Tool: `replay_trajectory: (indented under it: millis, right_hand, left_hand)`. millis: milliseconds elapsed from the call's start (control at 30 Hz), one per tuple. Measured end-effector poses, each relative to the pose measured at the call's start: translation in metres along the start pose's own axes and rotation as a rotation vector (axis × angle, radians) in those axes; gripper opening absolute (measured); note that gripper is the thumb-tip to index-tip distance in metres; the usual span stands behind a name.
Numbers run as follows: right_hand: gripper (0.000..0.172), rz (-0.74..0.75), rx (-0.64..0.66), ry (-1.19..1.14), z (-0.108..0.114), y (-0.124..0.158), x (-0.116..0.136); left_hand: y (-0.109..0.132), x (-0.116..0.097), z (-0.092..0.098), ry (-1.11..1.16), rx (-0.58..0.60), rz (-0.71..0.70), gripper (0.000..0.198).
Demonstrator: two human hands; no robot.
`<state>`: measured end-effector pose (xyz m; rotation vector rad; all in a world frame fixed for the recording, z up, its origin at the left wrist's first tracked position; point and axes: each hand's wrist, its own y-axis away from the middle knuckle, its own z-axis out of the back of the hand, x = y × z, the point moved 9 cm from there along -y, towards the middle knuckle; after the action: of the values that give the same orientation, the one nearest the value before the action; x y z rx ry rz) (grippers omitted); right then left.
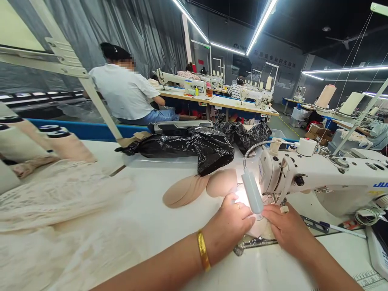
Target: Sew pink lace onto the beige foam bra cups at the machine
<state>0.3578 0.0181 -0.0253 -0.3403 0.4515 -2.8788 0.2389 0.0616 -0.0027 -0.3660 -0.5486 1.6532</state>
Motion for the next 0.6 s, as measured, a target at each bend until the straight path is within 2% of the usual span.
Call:
replay_trajectory:
  millis: [167, 433, 600]
  right_hand:
    - [0.051, 0.022, -0.051, 0.050, 0.004, 0.003, 0.002]
    - [0.028, 0.055, -0.311, 0.029, 0.032, 0.006, 0.004]
    - [0.025, -0.006, -0.324, -0.046, 0.026, 0.006, -0.009]
  left_hand:
    - [0.002, -0.002, -0.004, 0.006, 0.031, 0.009, 0.018]
    - [0.001, -0.003, -0.002, 0.020, 0.025, 0.032, 0.017]
    - [-0.001, -0.003, -0.001, 0.015, 0.032, 0.019, 0.019]
